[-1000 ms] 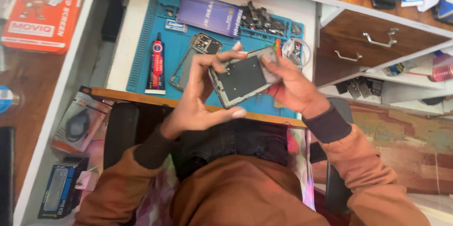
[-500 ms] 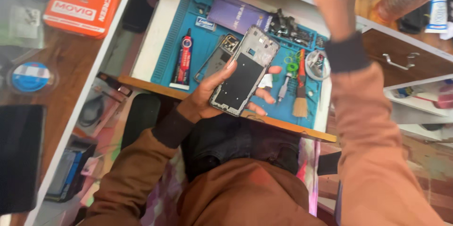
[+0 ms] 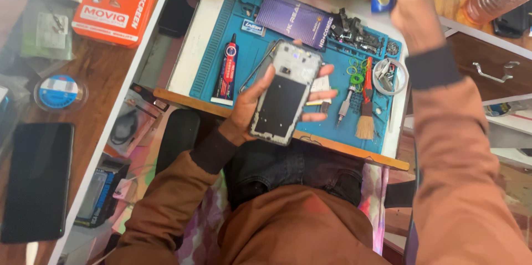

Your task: The person disassembles a smartphone by prying open the case, removing the battery, and detaching the screen assembly. They then use a screwdriver to remove screws from the back panel. The phone remains partially disassembled on the workbench.

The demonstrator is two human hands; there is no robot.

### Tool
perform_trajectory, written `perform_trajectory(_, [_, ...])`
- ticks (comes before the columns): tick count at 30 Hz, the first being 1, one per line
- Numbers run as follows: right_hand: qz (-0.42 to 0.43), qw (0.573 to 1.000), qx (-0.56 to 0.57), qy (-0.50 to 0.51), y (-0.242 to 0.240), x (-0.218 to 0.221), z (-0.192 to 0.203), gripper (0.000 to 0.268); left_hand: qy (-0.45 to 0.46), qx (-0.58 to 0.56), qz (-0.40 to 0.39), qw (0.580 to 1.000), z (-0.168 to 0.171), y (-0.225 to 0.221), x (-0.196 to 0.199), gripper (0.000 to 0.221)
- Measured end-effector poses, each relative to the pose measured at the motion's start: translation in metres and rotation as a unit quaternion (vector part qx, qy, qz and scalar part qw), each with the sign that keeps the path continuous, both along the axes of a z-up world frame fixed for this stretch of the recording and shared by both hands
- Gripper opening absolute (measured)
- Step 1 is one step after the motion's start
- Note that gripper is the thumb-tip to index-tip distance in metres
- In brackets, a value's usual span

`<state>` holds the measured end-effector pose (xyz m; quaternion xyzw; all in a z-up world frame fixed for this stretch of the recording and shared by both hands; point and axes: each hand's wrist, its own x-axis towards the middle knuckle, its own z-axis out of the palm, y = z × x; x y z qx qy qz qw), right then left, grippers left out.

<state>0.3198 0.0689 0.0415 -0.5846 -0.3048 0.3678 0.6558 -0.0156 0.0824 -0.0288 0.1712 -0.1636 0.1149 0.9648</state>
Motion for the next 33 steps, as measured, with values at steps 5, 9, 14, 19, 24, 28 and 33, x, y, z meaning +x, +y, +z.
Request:
perform_trajectory(5, [0.101, 0.991, -0.075, -0.044, -0.112, -0.085, -0.009, 0.04, 0.01, -0.003, 0.039, 0.999, -0.007, 0.004, 0.003, 0.074])
perform_trajectory(9, [0.119, 0.978, -0.159, 0.064, -0.188, -0.152, -0.022, 0.054, 0.018, 0.032, 0.098, 0.994, -0.013, 0.004, 0.007, 0.072])
perform_trajectory(14, [0.176, 0.956, -0.162, 0.169, -0.232, -0.207, -0.045, 0.058, 0.029, 0.043, 0.163, 0.985, -0.02, -0.001, 0.011, 0.071])
perform_trajectory(19, [0.184, 0.964, -0.158, 0.112, -0.242, -0.238, -0.069, 0.05, 0.044, 0.03, 0.201, 0.978, -0.03, -0.004, 0.008, 0.068])
perform_trajectory(24, [0.188, 0.961, -0.169, 0.11, -0.239, -0.239, -0.069, 0.049, 0.034, 0.041, 0.22, 0.974, -0.034, -0.002, 0.007, 0.069])
perform_trajectory(28, [0.214, 0.957, -0.176, 0.092, -0.24, -0.239, -0.069, 0.051, 0.018, 0.082, 0.24, 0.967, -0.036, -0.002, 0.005, 0.064])
perform_trajectory(33, [0.189, 0.951, -0.186, 0.155, -0.239, -0.24, -0.071, 0.052, 0.003, 0.105, 0.255, 0.961, -0.033, -0.004, 0.003, 0.06])
